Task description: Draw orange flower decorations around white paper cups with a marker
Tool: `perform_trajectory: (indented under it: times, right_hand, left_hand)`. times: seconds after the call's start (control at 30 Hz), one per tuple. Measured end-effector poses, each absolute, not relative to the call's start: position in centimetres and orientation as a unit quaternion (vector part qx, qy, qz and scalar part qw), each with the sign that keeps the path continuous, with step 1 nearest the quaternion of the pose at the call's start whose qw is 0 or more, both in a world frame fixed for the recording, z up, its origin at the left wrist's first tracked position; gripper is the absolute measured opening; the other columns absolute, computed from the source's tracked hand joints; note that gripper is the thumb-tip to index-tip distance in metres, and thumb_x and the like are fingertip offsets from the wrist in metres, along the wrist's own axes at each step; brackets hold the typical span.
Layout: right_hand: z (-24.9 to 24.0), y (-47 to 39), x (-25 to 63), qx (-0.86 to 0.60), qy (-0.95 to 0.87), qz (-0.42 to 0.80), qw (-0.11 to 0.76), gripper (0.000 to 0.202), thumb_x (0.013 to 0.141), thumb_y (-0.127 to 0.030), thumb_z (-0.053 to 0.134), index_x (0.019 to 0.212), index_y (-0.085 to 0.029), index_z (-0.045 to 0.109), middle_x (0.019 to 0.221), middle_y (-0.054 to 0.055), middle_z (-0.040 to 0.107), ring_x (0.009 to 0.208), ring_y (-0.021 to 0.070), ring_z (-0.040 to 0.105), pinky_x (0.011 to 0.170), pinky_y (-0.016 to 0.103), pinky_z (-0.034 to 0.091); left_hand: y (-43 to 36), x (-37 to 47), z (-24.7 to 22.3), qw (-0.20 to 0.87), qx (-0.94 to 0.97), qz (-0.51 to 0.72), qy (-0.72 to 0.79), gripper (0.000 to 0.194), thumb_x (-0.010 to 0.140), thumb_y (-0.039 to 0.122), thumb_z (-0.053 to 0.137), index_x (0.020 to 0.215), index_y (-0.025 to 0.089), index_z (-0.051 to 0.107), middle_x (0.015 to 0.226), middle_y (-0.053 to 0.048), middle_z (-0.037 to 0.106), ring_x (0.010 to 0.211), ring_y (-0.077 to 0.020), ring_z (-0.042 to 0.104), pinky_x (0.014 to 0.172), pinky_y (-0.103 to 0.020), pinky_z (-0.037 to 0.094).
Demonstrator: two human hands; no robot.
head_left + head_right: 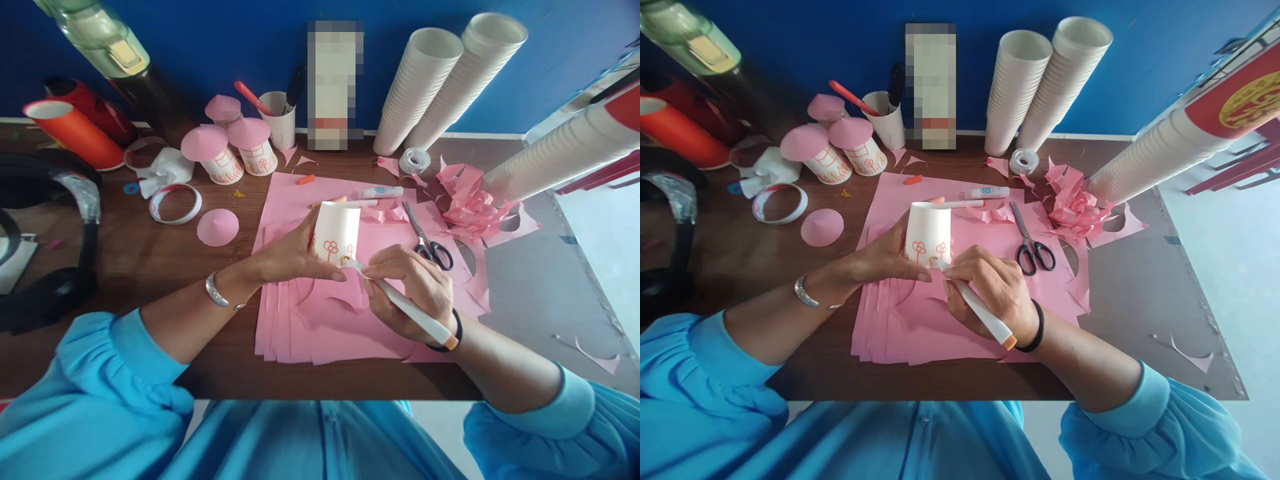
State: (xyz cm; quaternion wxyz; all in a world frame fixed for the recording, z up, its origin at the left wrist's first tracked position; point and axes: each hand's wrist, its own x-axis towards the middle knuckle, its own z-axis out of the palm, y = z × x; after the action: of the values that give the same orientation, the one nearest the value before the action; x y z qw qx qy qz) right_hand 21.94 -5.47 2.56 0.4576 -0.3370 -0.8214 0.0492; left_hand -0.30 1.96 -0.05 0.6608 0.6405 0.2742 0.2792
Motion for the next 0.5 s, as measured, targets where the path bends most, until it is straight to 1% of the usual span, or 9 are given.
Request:
perform_trajectory:
  times: [0.23, 0.5]
  right_hand:
    - [2.75, -5.47, 22.06, -0.339, -0.823, 0.046, 0.453, 0.016, 0.093, -0.007, 0.063, 0.1, -0.021, 0.062, 0.082, 0.001, 0.072, 0.069, 0.0145, 0.074, 0.058, 0.024, 0.059]
    - [2.77, -5.65, 21.94, -0.343, -0.823, 0.046, 0.45, 0.018, 0.093, -0.007, 0.063, 0.101, -0.023, 0.061, 0.082, 0.0, 0.072, 0.069, 0.0144, 0.074, 0.057, 0.025, 0.059]
  left_hand:
    - [1.87, -0.17, 0.14, 0.667, 0.629, 0.287, 0.277, 0.122, 0.068, 0.045, 0.098, 0.169, 0.039, 0.029, 0.15, -0.014, 0.052, 0.131, -0.037, 0.057, 0.097, -0.048, 0.059]
    - [1.97, -0.18, -0.15, 0.664, 0.635, 0.293, 0.265, 0.123, 0.069, 0.045, 0.098, 0.17, 0.039, 0.028, 0.147, -0.014, 0.053, 0.129, -0.0369, 0.057, 0.096, -0.048, 0.059]
